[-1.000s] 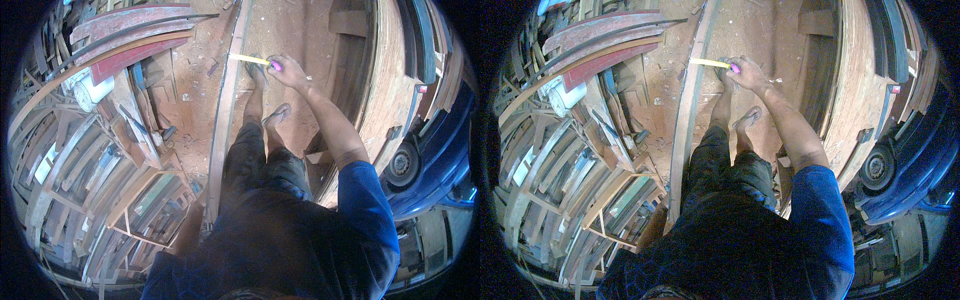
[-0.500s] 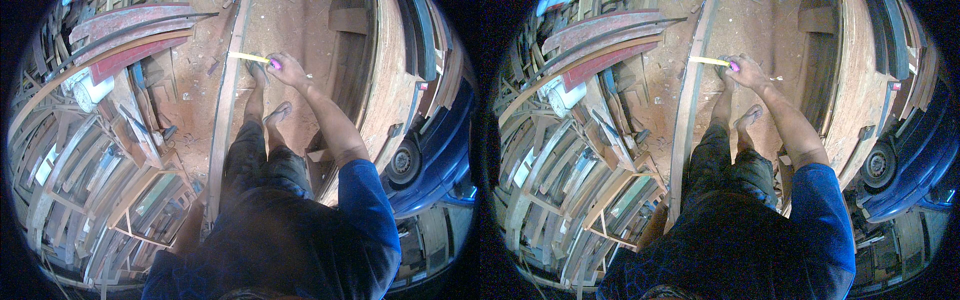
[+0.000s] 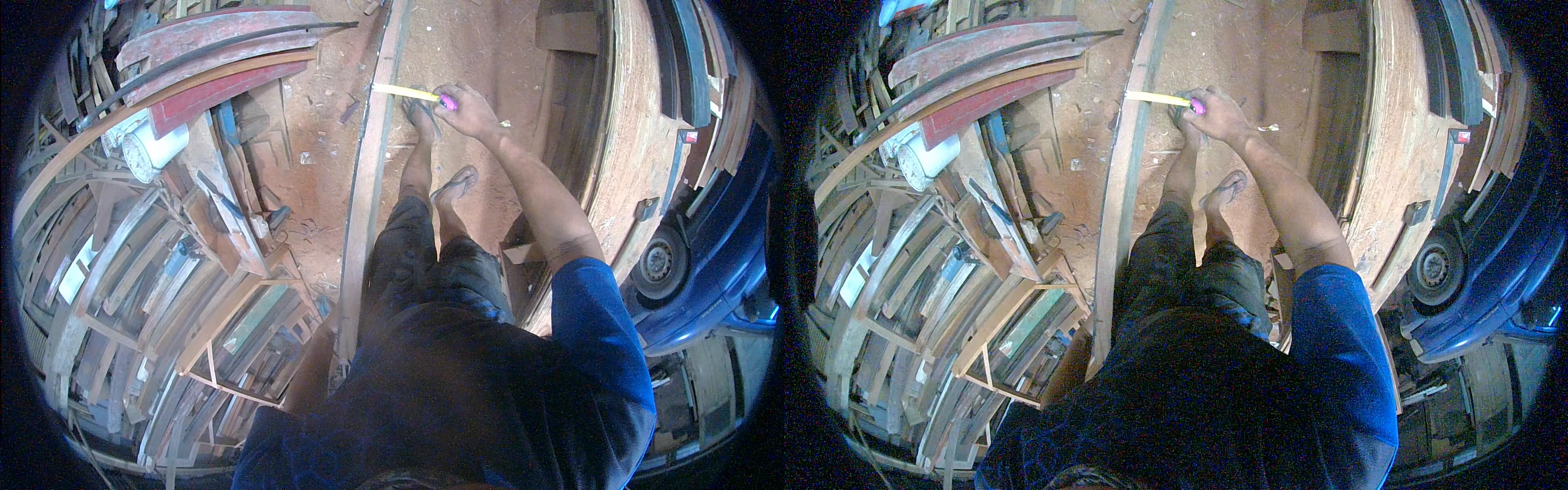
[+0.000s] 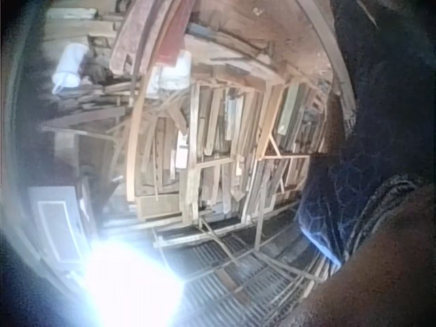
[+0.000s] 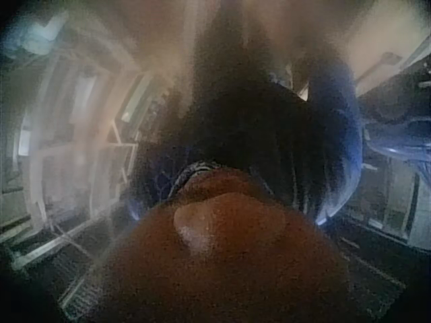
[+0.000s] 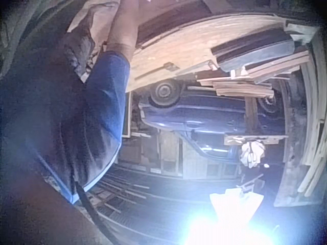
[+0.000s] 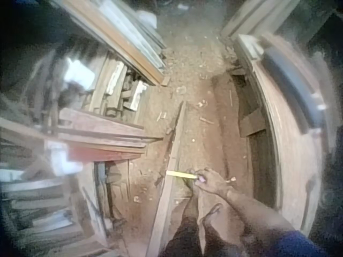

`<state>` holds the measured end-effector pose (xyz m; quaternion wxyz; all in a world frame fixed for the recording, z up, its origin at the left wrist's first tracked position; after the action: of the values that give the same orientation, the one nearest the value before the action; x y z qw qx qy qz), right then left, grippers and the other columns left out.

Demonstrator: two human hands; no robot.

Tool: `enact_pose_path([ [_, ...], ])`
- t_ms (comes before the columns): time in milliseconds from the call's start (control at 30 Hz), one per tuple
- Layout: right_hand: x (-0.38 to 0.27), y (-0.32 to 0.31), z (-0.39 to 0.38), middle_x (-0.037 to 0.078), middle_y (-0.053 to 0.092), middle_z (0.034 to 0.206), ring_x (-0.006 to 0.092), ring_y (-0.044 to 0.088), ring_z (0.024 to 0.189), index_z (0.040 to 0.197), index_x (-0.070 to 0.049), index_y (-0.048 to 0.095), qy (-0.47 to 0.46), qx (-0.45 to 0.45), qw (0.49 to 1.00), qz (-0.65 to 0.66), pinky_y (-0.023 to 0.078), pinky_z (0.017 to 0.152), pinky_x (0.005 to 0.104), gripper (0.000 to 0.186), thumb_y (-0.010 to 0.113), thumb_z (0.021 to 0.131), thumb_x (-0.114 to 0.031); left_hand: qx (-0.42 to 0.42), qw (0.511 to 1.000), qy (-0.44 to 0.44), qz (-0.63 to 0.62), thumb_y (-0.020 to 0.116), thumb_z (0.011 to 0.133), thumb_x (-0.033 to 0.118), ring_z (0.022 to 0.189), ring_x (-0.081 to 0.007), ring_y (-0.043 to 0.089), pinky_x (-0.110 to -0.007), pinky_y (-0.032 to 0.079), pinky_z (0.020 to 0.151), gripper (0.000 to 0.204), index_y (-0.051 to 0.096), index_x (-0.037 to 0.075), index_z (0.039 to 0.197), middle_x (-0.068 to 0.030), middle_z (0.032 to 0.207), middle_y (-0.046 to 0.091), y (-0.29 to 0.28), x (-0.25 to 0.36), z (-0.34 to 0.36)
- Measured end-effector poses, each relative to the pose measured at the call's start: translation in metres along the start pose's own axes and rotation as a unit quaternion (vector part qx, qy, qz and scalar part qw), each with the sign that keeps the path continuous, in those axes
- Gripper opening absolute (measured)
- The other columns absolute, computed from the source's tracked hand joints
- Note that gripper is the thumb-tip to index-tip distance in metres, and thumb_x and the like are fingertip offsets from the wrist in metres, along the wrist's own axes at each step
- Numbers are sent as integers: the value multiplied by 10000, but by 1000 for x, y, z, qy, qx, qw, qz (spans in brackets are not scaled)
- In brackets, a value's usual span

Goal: The person uses a circular saw to cut a long plank of wood into smaller pieces on a workbench. They measure the wood with a tape measure and mark it with a pencil before cutting. The person also uses a hammer to split a piece of wood and stacks the cut pieces.

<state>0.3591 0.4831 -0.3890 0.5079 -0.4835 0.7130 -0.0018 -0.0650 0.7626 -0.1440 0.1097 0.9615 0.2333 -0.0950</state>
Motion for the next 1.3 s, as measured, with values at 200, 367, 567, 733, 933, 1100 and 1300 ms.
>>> enact_pose_path([
  [200, -22, -4, -7, 196, 653, 1179, 395, 625, 1144, 1285, -166, 678, 16, -2, 1000, -1, 503, 1018, 465, 462, 700, 882, -391, -2, 1000, 5, 5, 435, 924, 787, 982, -356, 685, -544, 573, 831, 884, 495, 71, 1439, -200, 1241, 634, -4, 1, -2],
  [367, -51, 3, -26, 187, 646, 1185, 387, 629, 1129, 1245, -128, 683, -41, 58, 995, 67, 516, 978, 467, 435, 698, 882, -368, 2, 1000, 7, 18, 435, 923, 789, 991, -358, 683, -546, 571, 838, 889, 492, 70, 1444, -202, 1248, 631, -11, 3, -7],
  [567, -70, 4, -74, 163, 654, 1101, 366, 645, 1091, 1191, -105, 707, -17, 56, 996, 68, 532, 912, 463, 396, 709, 875, -344, 13, 999, 5, 40, 435, 921, 791, 1001, -361, 681, -549, 569, 846, 895, 489, 70, 1449, -206, 1255, 628, -31, 3, -24],
  [733, -31, 26, -112, 177, 661, 1059, 372, 645, 1047, 1175, -88, 710, 27, 46, 994, 95, 516, 921, 455, 380, 709, 860, -301, 12, 999, 17, 40, 435, 919, 793, 1009, -364, 679, -551, 566, 853, 901, 486, 70, 1454, -208, 1262, 625, -31, -3, -25],
  [933, -13, 14, -173, 190, 660, 1051, 382, 644, 1045, 1175, -64, 702, 70, 74, 993, 50, 508, 932, 454, 383, 703, 865, -290, -8, 999, 48, 25, 435, 918, 795, 1020, -367, 677, -554, 564, 861, 907, 483, 70, 1460, -211, 1269, 622, -23, -5, -15],
  [1100, -5, 10, -228, 199, 667, 1081, 369, 652, 1052, 1168, -59, 701, 87, 115, 987, 66, 511, 932, 452, 375, 698, 873, -290, -51, 994, 95, -30, 435, 916, 797, 1028, -370, 675, -556, 562, 868, 912, 480, 70, 1465, -214, 1276, 619, -2, -12, -10],
  [1300, -8, 1, -311, 197, 699, 1046, 358, 669, 998, 1139, -44, 714, 91, 164, 979, 74, 519, 917, 442, 379, 685, 881, -321, -185, 952, 149, -194, 435, 915, 800, 1038, -373, 673, -559, 559, 876, 919, 477, 70, 1471, -217, 1283, 616, 50, -20, -20],
])
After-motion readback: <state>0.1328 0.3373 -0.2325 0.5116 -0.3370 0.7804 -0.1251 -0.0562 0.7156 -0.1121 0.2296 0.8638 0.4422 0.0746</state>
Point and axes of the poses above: each hand's wrist, its own z-axis towards the middle knuckle, its own y-axis out of the palm, x = y × z, the point moved 1 cm from there along z, towards the middle knuckle
